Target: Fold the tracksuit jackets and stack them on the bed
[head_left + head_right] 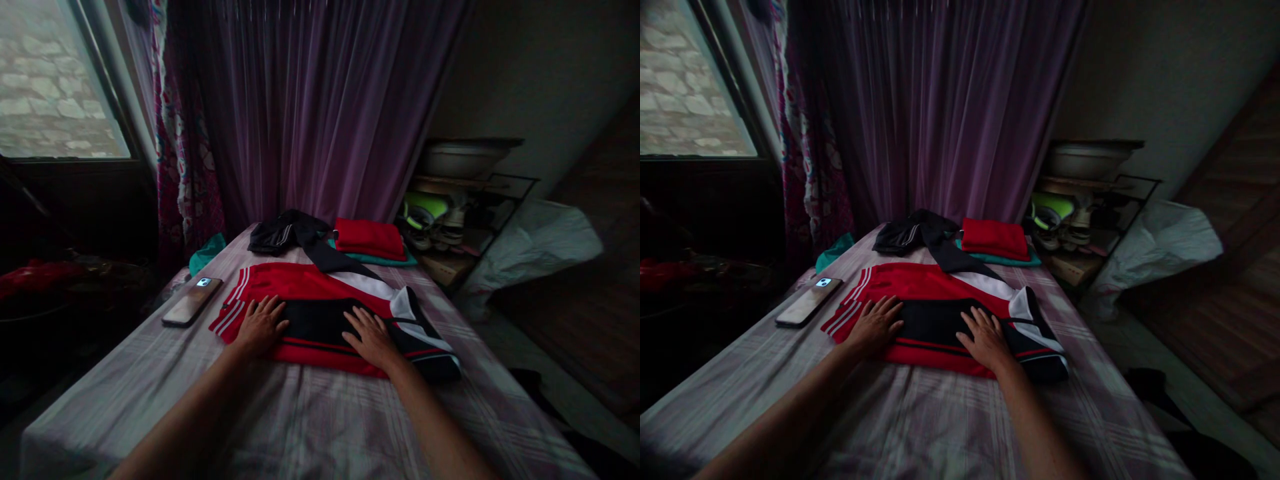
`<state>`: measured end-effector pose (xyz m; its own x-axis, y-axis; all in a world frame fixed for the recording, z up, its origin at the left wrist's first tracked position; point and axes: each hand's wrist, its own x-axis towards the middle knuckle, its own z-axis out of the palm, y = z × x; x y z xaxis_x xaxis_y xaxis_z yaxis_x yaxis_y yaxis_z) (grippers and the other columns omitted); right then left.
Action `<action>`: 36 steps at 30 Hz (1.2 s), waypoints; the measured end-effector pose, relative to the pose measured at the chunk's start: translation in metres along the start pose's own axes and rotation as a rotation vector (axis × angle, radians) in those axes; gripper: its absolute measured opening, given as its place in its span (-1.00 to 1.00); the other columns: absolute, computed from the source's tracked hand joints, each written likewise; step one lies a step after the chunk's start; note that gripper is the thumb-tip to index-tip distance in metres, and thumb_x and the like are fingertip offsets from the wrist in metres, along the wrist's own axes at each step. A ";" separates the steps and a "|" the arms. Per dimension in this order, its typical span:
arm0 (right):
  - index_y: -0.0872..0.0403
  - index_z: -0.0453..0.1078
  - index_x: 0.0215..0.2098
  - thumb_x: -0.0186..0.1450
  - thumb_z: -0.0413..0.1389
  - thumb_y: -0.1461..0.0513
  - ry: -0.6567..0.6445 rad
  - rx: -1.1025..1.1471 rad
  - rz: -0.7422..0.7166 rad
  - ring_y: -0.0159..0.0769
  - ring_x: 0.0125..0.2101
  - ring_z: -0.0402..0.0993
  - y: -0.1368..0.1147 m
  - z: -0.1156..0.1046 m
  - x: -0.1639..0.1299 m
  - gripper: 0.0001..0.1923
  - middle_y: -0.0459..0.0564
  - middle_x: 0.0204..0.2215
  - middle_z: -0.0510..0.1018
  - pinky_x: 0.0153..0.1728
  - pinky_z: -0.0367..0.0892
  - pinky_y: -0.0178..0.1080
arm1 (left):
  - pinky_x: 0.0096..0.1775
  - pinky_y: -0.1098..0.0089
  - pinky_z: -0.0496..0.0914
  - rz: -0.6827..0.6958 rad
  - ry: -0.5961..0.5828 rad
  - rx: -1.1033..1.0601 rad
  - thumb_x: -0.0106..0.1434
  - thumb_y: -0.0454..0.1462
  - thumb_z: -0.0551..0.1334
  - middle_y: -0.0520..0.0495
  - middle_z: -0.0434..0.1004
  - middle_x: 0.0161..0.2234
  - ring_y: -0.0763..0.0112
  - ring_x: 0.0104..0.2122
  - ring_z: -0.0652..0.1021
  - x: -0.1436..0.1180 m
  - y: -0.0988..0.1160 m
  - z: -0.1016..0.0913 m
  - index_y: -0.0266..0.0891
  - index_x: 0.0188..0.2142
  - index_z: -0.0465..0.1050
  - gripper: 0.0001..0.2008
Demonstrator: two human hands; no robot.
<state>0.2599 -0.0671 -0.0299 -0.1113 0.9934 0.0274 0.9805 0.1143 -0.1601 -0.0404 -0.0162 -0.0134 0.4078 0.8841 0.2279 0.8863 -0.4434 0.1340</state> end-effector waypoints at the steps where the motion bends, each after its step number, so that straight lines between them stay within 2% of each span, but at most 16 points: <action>1: -0.05 0.14 0.38 0.41 -0.11 -0.04 0.002 0.001 0.006 -0.11 0.38 -0.03 0.006 0.001 -0.002 -0.37 0.08 0.40 0.11 0.33 -0.09 0.10 | 0.28 -0.18 0.09 -0.004 -0.014 0.011 0.40 -0.06 0.07 -0.20 0.27 0.32 -0.02 0.32 0.25 -0.001 -0.005 0.005 -0.12 0.25 0.34 -0.51; 5: -0.02 0.18 0.36 0.41 -0.13 -0.02 0.054 -0.040 0.112 -0.08 0.36 0.05 0.048 0.003 -0.018 -0.39 0.10 0.37 0.18 0.32 -0.04 0.11 | 0.29 -0.11 0.11 0.034 0.041 0.011 0.40 -0.05 0.06 -0.17 0.28 0.32 0.04 0.32 0.25 -0.006 -0.021 0.017 -0.06 0.27 0.33 -0.51; 8: -0.05 0.26 0.31 0.40 -0.12 -0.01 0.129 -0.093 0.174 -0.06 0.33 0.14 0.078 0.003 -0.034 -0.43 0.10 0.33 0.26 0.29 0.01 0.15 | 0.29 -0.09 0.11 0.033 0.071 0.012 0.39 -0.06 0.07 -0.16 0.31 0.30 0.05 0.31 0.27 -0.005 -0.022 0.019 -0.05 0.25 0.35 -0.52; 10: -0.05 0.29 0.28 0.40 -0.10 0.00 0.166 -0.119 0.191 -0.05 0.31 0.17 0.086 0.003 -0.040 -0.45 0.10 0.32 0.29 0.28 0.02 0.16 | 0.29 -0.09 0.10 0.028 0.078 0.013 0.39 -0.06 0.08 -0.16 0.32 0.30 0.06 0.30 0.29 -0.005 -0.020 0.020 -0.05 0.25 0.36 -0.52; 14: 0.03 0.34 0.24 0.39 -0.07 0.02 0.223 -0.137 0.216 -0.03 0.27 0.25 0.084 0.003 -0.042 -0.47 0.15 0.27 0.35 0.27 0.07 0.11 | 0.29 -0.09 0.10 0.024 0.072 0.014 0.39 -0.06 0.07 -0.18 0.32 0.29 0.06 0.30 0.29 -0.004 -0.017 0.017 -0.06 0.25 0.35 -0.52; 20: 0.07 0.38 0.20 0.37 -0.06 0.05 0.341 -0.121 0.158 -0.03 0.19 0.35 0.088 0.012 -0.041 -0.48 0.17 0.21 0.43 0.22 0.20 0.02 | 0.29 -0.08 0.11 0.027 0.080 0.017 0.39 -0.05 0.06 -0.17 0.33 0.29 0.08 0.29 0.31 -0.006 -0.015 0.015 -0.06 0.24 0.36 -0.52; 27: 0.01 0.43 0.15 0.35 -0.05 0.08 0.374 -0.134 0.144 -0.02 0.15 0.41 0.099 0.021 -0.039 -0.51 0.11 0.18 0.48 0.12 0.32 0.04 | 0.30 -0.07 0.10 0.032 0.096 0.004 0.40 -0.05 0.06 -0.14 0.34 0.28 0.10 0.29 0.31 -0.009 -0.016 0.017 -0.06 0.24 0.35 -0.53; 36: 0.08 0.46 0.11 0.35 -0.07 0.08 0.437 -0.107 0.080 -0.04 0.10 0.45 0.105 0.028 -0.037 -0.52 0.16 0.12 0.52 0.08 0.35 0.02 | 0.30 -0.07 0.11 0.024 0.102 0.009 0.40 -0.02 0.05 -0.10 0.34 0.29 0.10 0.28 0.31 -0.007 -0.021 0.026 -0.02 0.25 0.34 -0.52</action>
<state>0.3629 -0.0921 -0.0750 0.0224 0.8994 0.4366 0.9970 0.0125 -0.0769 -0.0561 -0.0097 -0.0426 0.4050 0.8534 0.3282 0.8785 -0.4627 0.1190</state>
